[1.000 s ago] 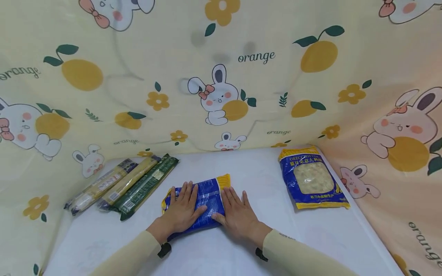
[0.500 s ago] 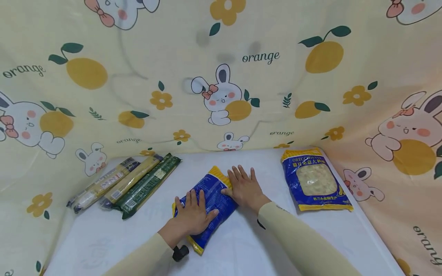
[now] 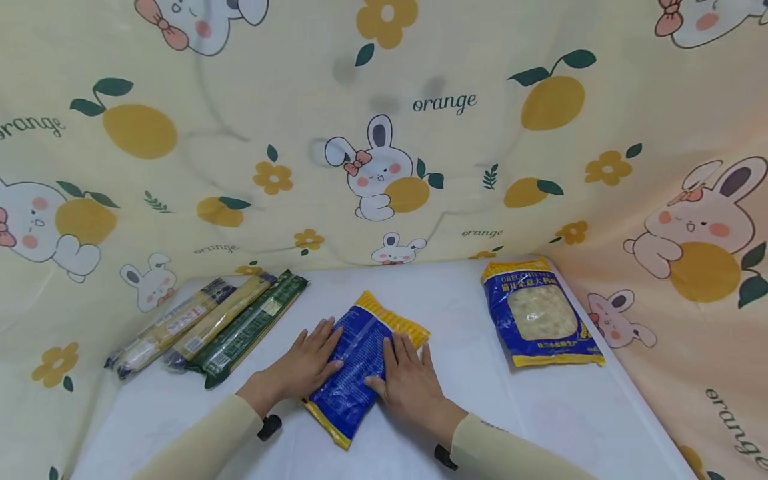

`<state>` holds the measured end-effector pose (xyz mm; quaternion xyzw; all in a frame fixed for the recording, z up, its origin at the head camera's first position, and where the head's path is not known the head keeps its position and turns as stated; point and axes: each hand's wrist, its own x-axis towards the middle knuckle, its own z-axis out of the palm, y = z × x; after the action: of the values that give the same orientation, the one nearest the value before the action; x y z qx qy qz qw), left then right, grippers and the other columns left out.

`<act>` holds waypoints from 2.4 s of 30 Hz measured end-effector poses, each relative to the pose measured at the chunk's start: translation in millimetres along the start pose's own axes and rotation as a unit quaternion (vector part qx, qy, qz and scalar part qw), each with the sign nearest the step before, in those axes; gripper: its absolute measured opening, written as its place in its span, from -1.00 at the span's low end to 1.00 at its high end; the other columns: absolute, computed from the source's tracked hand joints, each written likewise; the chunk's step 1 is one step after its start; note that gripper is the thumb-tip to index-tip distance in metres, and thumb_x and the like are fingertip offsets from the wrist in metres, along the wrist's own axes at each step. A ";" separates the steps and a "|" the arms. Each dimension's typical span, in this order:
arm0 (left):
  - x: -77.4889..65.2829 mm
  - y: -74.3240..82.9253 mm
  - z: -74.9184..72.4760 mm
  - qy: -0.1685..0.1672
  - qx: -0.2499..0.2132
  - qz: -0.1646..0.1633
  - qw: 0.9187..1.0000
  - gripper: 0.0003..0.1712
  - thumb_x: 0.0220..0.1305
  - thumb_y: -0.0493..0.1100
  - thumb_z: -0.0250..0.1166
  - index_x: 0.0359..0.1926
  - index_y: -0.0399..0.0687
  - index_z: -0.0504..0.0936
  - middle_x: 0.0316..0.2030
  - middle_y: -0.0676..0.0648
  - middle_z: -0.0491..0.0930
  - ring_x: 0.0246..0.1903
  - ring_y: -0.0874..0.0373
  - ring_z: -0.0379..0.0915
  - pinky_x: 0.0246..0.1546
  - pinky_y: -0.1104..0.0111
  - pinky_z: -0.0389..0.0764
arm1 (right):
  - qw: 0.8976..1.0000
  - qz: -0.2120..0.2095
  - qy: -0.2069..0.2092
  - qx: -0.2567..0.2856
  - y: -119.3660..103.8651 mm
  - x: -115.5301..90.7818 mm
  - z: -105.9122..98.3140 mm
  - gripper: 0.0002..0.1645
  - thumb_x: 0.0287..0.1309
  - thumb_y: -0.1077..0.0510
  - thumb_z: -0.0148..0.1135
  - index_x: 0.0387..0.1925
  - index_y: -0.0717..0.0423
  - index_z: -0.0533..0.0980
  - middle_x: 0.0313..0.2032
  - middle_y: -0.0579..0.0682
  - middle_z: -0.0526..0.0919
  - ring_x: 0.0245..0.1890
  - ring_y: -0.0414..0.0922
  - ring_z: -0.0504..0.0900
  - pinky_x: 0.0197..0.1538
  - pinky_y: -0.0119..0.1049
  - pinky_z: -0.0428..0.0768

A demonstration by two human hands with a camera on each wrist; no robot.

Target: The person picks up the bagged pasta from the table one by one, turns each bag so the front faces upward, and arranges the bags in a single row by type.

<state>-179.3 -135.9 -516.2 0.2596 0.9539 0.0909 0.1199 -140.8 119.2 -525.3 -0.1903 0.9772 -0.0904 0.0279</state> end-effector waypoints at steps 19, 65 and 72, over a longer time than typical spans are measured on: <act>-12.3 84.2 19.2 -0.036 -0.036 -0.010 0.999 0.01 0.63 0.37 -0.18 0.69 -0.27 -0.18 0.68 -0.31 -0.40 0.68 -0.19 -0.54 0.59 -0.27 -0.31 | 0.995 -0.021 -0.098 0.029 44.6 49.8 -10.1 0.11 0.54 -0.51 -0.25 0.68 0.21 -0.07 0.68 0.21 -0.05 0.69 0.15 -0.07 0.63 0.32 -0.16; 126.9 64.3 -45.0 0.175 0.165 0.100 0.966 -0.64 0.63 0.10 0.14 0.22 0.11 0.67 0.12 0.01 0.68 0.17 0.02 0.53 0.35 -0.09 0.43 | 0.980 -0.078 0.124 -0.134 31.0 -56.6 7.4 -0.32 0.41 -0.35 0.24 0.07 0.19 0.55 -0.06 0.10 0.62 0.02 0.04 0.60 0.24 0.01 0.56; 156.1 63.1 -32.0 0.143 0.192 0.108 0.965 -0.60 0.66 0.17 0.05 0.15 0.09 0.67 0.10 0.00 0.65 0.11 0.03 0.51 0.22 0.02 0.52 | 0.975 -0.086 0.140 -0.147 28.5 -58.1 6.3 -0.39 0.38 -0.36 0.27 -0.10 0.13 0.55 -0.23 0.02 0.56 -0.12 -0.02 0.55 0.12 -0.02 0.55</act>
<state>-288.8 -5.2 -499.1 0.3639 0.9268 -0.0454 -0.0807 -96.9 166.1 -535.7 -0.2615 0.9538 0.0266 -0.1454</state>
